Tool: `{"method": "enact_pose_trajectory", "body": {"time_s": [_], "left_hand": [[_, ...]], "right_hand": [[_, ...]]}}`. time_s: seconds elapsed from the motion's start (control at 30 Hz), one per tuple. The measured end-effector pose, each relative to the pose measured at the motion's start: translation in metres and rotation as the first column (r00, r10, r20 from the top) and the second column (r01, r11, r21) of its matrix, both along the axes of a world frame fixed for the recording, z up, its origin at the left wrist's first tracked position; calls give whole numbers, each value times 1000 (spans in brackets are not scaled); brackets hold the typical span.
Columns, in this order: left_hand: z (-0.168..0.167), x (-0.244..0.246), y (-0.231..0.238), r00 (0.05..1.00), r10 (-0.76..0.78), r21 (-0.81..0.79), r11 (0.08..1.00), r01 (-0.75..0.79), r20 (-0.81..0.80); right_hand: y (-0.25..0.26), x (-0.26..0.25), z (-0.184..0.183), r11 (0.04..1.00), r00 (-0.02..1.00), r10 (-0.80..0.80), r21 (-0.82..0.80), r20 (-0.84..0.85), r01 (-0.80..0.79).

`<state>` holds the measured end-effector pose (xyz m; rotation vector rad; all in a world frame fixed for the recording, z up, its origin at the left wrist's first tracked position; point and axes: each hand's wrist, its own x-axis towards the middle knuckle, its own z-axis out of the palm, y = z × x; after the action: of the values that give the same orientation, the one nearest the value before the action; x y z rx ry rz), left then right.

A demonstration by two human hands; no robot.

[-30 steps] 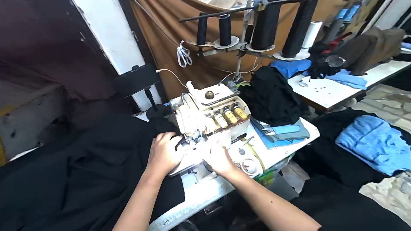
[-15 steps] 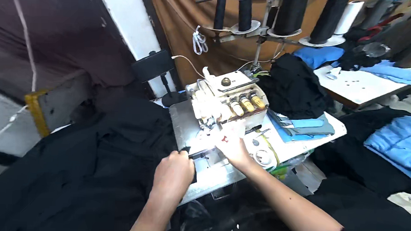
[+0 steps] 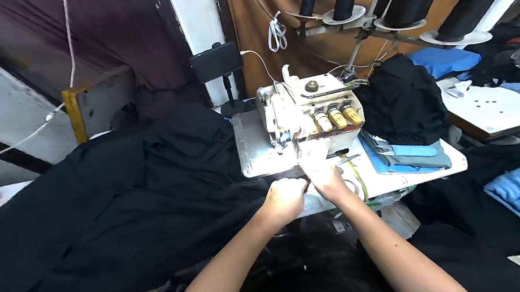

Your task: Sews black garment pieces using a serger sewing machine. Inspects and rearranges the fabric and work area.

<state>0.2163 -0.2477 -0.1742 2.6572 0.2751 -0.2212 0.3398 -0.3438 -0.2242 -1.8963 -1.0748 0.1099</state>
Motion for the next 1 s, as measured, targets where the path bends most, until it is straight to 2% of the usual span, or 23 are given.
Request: {"method": "enact_pose_trajectory", "body": {"time_s": [0.07,0.1,0.17,0.23,0.3,0.33,0.43,0.5,0.53,0.6,0.67,0.7,0.8,0.9,0.97,1.0], "left_hand": [[2,-28,-1,984,-134,-107,983,147,121],[5,-45,-1,959,-214,-167,955,246,187],[8,-74,-3,867,-348,-214,873,438,357],[6,-96,-10,780,-432,-213,797,565,453],[5,-108,-18,742,-473,-202,762,615,476],[6,-114,-20,738,-480,-193,761,620,474],[14,-132,-20,729,-450,-169,781,602,516],[21,-145,-16,734,-383,-192,802,565,560],[24,-149,-14,735,-348,-215,806,552,581],[26,-155,-12,728,-297,-263,794,548,618],[26,-158,-13,725,-275,-298,777,554,631],[25,-158,-13,727,-269,-315,768,558,632],[18,-160,-13,741,-298,-361,726,585,602],[3,-159,-10,784,-335,-400,716,573,523],[-12,-156,-12,820,-254,-395,778,488,513],[-19,-153,-14,827,-156,-391,824,411,541]], "right_hand": [[-13,-9,-7,1000,953,-7,3,-301,8],[-20,-16,-10,999,890,36,-3,-455,-42],[-30,-35,-14,961,691,139,-71,-709,-266],[-28,-55,-23,873,468,180,-79,-865,-482],[-16,-73,-32,851,343,170,-38,-924,-524],[-9,-80,-34,859,333,160,-36,-929,-511],[-2,-93,-37,883,398,125,-81,-909,-462],[-6,-98,-38,878,345,77,-100,-935,-469],[-10,-101,-40,869,292,64,-90,-954,-486],[-18,-109,-48,854,96,108,43,-989,-519],[-20,-116,-51,886,-53,180,185,-982,-425],[-19,-119,-47,909,-50,209,213,-977,-357],[-19,-115,-26,960,135,247,223,-960,-172],[-23,-100,-20,943,227,324,331,-918,-6],[-24,-91,-17,919,265,366,391,-892,49],[-25,-87,-16,909,299,381,413,-875,49]]}}
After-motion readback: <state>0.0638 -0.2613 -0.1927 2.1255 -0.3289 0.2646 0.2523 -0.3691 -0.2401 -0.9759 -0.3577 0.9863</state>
